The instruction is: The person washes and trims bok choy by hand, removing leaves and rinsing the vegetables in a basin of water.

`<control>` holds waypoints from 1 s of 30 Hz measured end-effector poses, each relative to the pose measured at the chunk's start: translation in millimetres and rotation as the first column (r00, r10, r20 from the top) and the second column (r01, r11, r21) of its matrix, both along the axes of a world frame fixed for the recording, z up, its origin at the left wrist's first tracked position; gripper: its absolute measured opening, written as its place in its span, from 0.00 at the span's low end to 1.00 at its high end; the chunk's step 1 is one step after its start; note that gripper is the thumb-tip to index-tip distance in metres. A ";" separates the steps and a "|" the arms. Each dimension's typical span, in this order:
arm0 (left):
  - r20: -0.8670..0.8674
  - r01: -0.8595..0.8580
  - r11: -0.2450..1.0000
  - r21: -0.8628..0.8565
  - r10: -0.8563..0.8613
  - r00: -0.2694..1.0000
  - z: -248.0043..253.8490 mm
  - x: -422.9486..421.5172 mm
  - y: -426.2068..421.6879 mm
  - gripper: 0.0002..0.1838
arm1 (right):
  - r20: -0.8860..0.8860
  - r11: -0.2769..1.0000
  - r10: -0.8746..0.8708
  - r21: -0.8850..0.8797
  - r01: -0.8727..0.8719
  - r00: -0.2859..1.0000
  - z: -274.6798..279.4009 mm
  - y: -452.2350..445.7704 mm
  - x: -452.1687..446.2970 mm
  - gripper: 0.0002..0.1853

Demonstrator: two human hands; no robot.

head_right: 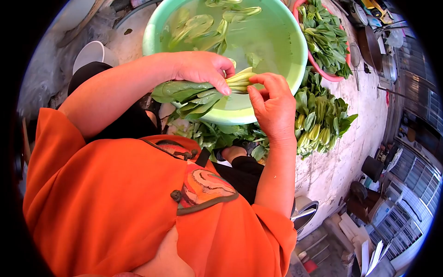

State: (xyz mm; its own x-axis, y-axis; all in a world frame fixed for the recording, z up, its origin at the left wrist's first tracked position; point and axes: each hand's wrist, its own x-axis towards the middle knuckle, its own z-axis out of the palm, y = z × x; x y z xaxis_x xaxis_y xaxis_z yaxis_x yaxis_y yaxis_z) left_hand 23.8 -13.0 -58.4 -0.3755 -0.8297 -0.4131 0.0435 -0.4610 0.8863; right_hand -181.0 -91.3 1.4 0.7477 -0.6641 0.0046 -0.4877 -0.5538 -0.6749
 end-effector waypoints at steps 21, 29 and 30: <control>0.150 0.224 0.974 0.010 -0.223 0.963 -3.4 -4.2 8.0 0.33 | -0.097 0.953 0.281 -0.085 -0.289 0.955 -10.0 7.2 -12.5 0.07; 0.053 0.235 0.972 0.026 -0.236 0.970 0.4 -4.8 9.2 0.31 | -0.186 0.952 0.302 -0.001 -0.307 0.935 -1.4 8.2 -9.9 0.08; 0.054 0.234 0.972 0.028 -0.236 0.970 -0.6 -4.9 8.8 0.31 | -0.210 0.950 0.308 0.006 -0.313 0.928 -1.3 9.9 -8.9 0.08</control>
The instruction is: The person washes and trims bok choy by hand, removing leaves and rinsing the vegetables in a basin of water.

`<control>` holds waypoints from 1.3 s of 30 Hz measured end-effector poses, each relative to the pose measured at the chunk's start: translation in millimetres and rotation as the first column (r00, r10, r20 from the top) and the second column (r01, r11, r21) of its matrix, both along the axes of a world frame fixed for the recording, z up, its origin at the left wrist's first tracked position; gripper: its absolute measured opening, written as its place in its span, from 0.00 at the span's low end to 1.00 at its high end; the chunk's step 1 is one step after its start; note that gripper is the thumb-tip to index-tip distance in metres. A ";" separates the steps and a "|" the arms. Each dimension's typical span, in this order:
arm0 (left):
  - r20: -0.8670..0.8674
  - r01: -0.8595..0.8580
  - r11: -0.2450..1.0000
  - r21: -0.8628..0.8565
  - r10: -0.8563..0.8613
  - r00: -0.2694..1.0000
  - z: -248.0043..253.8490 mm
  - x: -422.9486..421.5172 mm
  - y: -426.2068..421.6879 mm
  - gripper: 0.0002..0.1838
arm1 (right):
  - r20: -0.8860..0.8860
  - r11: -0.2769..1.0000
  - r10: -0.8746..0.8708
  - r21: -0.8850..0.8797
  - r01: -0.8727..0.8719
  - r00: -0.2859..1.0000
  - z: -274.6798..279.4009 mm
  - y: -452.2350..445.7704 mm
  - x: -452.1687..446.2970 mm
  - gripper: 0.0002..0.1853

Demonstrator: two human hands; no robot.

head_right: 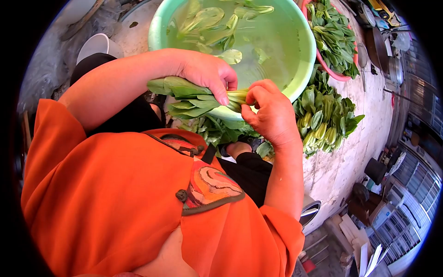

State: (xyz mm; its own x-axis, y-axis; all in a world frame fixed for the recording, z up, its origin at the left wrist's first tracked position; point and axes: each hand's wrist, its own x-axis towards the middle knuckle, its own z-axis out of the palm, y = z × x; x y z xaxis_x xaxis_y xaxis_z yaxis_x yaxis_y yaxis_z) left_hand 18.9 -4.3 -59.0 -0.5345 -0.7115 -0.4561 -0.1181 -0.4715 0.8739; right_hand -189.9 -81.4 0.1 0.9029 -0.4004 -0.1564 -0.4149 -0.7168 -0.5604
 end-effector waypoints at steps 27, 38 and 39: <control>0.146 0.146 0.981 -0.127 -0.127 0.981 -1.2 -0.6 -0.3 0.32 | 0.017 0.968 -0.146 0.208 0.139 0.989 -8.4 2.2 -9.8 0.10; 0.231 0.196 0.973 -0.119 -0.165 0.959 1.3 -5.9 2.8 0.32 | -0.097 0.980 -0.060 0.181 0.077 0.994 0.0 14.9 -1.2 0.07; 0.231 0.194 0.974 -0.118 -0.163 0.959 0.9 -6.7 2.7 0.32 | -0.118 0.986 -0.054 0.150 0.071 0.992 -1.9 16.1 -1.6 0.07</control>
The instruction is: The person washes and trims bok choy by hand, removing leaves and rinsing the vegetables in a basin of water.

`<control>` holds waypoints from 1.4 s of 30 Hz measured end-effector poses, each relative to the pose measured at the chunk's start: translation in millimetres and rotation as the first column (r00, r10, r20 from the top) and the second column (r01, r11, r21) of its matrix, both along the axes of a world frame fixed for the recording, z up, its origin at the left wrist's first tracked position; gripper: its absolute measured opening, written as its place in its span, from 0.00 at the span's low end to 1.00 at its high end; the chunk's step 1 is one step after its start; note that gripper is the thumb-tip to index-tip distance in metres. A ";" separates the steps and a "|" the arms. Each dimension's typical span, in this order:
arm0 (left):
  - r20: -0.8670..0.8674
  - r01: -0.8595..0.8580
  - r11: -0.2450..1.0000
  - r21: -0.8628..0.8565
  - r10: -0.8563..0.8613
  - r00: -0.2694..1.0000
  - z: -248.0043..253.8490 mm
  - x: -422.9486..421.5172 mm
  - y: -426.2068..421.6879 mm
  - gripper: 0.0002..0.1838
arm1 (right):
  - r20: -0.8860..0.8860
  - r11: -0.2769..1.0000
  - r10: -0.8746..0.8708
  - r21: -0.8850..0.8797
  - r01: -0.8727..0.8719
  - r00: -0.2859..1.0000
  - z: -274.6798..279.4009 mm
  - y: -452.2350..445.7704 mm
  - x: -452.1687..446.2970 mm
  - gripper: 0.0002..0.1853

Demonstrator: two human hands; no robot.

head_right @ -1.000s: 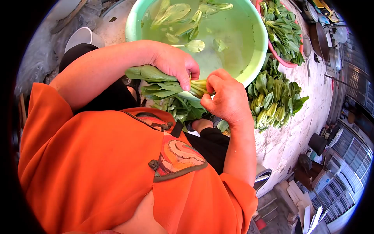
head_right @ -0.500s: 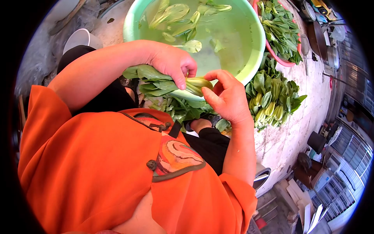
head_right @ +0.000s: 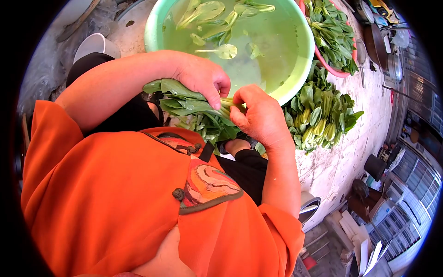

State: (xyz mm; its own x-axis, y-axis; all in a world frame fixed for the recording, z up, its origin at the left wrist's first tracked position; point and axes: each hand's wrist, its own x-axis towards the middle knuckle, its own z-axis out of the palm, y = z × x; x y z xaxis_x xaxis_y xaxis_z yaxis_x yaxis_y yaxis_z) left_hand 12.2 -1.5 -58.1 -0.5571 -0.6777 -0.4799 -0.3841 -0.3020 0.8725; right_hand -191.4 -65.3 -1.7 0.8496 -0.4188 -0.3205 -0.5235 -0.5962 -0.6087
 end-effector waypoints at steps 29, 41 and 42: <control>-0.125 -0.078 0.996 0.035 0.081 0.989 -7.1 5.4 -1.8 0.23 | 0.140 0.960 -0.115 -0.239 0.147 0.983 -17.4 -5.2 -5.9 0.06; -0.217 -0.145 0.976 0.165 0.179 0.960 -6.5 3.5 3.1 0.16 | 0.174 0.894 0.180 -0.438 -0.088 0.968 -0.9 -3.2 -1.9 0.06; -0.218 -0.145 0.975 0.166 0.179 0.959 -6.1 3.4 3.3 0.16 | 0.172 0.886 0.203 -0.452 -0.106 0.964 -0.4 -3.1 -1.3 0.06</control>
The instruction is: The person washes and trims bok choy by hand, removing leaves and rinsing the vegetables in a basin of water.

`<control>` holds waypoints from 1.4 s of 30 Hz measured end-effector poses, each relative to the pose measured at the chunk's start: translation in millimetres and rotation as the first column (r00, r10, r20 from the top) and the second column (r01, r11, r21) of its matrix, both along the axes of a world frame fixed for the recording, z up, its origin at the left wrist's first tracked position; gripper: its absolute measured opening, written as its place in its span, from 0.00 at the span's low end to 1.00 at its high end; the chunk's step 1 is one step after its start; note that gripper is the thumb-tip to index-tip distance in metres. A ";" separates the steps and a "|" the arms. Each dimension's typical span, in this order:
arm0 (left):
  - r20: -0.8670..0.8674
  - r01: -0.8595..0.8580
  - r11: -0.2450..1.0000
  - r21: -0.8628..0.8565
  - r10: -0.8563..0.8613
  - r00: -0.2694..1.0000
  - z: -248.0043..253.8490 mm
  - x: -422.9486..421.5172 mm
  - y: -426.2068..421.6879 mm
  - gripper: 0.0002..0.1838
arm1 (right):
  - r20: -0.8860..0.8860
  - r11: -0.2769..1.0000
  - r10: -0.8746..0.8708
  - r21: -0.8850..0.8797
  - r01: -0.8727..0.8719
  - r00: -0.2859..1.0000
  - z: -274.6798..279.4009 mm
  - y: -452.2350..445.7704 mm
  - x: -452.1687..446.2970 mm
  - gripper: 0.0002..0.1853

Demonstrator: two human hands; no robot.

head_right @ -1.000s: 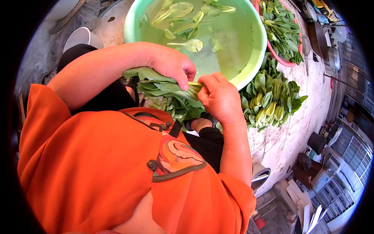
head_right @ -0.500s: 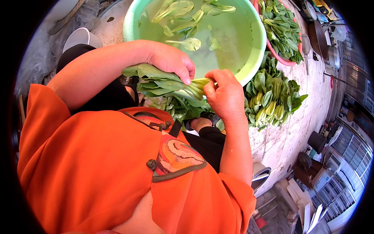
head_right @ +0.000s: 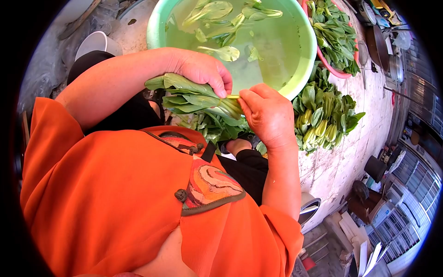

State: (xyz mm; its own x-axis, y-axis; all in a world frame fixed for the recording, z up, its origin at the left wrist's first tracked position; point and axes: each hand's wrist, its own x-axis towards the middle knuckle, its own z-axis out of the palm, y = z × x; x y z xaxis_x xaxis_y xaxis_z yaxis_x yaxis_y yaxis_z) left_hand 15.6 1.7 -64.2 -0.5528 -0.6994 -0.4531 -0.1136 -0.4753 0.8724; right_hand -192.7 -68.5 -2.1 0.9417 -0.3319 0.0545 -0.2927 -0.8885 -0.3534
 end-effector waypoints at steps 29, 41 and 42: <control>-0.728 -0.009 0.975 0.223 0.172 0.663 4.1 33.5 -10.8 0.41 | 0.189 0.849 -0.440 0.404 0.339 0.878 16.2 -12.6 -6.3 0.04; -0.898 -0.249 0.920 0.302 0.362 0.248 13.9 18.1 -13.5 0.35 | 0.465 0.782 -0.601 0.510 0.358 0.650 3.6 -5.8 16.8 0.04; -0.898 -0.248 0.924 0.293 0.355 0.262 18.0 16.2 -12.0 0.35 | 0.477 0.784 -0.601 0.509 0.356 0.641 5.9 -5.6 19.3 0.04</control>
